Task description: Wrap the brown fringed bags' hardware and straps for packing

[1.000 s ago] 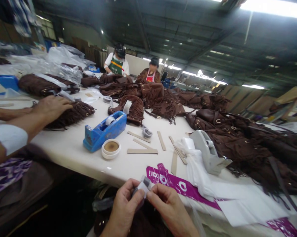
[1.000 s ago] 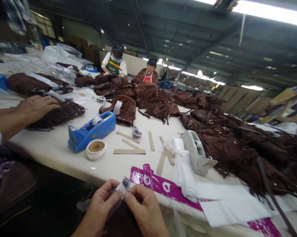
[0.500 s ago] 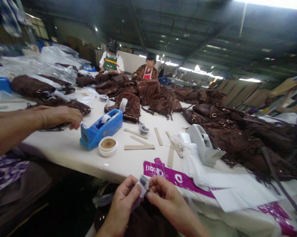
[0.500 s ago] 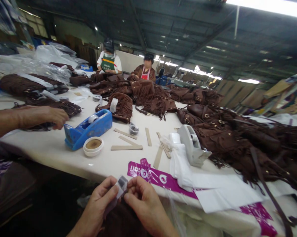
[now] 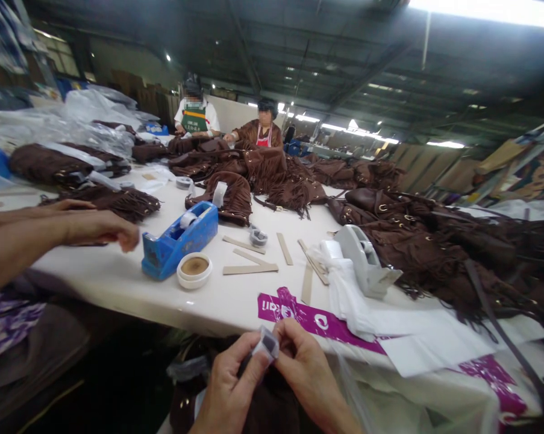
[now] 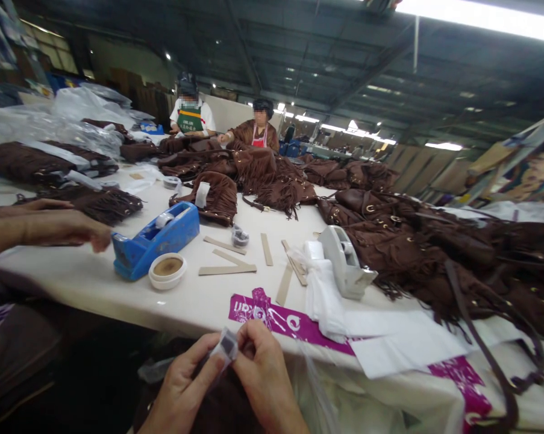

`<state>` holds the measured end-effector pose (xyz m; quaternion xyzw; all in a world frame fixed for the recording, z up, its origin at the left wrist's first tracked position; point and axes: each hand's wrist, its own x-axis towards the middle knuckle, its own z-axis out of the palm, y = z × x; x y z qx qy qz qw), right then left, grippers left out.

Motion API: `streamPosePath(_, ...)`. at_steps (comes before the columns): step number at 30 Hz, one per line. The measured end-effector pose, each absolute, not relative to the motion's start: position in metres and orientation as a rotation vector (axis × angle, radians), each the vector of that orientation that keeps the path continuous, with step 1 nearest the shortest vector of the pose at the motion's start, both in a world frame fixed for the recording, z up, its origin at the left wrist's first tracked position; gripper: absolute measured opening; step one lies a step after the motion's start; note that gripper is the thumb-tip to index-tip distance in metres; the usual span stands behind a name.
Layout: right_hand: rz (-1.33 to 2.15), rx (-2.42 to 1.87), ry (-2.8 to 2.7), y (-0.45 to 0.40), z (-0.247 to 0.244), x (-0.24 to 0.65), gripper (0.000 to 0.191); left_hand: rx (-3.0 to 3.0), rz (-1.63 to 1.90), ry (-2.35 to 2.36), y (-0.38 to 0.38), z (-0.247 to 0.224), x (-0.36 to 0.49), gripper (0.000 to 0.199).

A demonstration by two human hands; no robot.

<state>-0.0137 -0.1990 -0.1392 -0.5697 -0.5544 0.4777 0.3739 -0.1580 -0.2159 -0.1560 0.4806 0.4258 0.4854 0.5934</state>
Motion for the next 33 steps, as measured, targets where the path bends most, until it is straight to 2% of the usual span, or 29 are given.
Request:
streamPosePath(4, 1.181, -1.490, -1.416, -0.200, -0.139, -0.012, 0.026, 1.177, 1.102, 1.022, -0.217, -0.153, -0.156, 0.033)
streamPosePath(8, 1.302, -1.455, -1.365, -0.203, -0.139, -0.012, 0.029, 1.227, 1.077, 1.035, -0.214, -0.155, -0.156, 0.032)
streamPosePath(13, 1.785, -1.230, -1.122, -0.209, -0.147, -0.001, 0.022, 1.276, 1.040, 1.178, -0.218, -0.164, -0.158, 0.029)
streamPosePath(16, 2.123, -0.966, -0.899, -0.212, -0.158, 0.004, 0.043, 1.263, 1.099, 1.227, -0.221, -0.168, -0.157, 0.030)
streamPosePath(18, 2.233, -0.851, -0.818, -0.214, -0.164, 0.004, 0.049, 1.258, 1.100, 1.156, -0.221, -0.166, -0.156, 0.027)
streamPosePath(23, 2.230, -0.829, -0.839, -0.217, -0.165, 0.001, 0.051, 1.256, 0.975, 1.140, -0.217, -0.158, -0.157, 0.027)
streamPosePath(26, 2.296, -0.768, -0.810, -0.217, -0.164, 0.000, 0.046, 1.240, 0.888, 1.135, -0.217, -0.154, -0.160, 0.029)
streamPosePath(33, 2.358, -0.638, -0.852, -0.218, -0.162, -0.003, 0.044, 1.427, 0.950, 0.980, -0.217, -0.141, -0.164, 0.021)
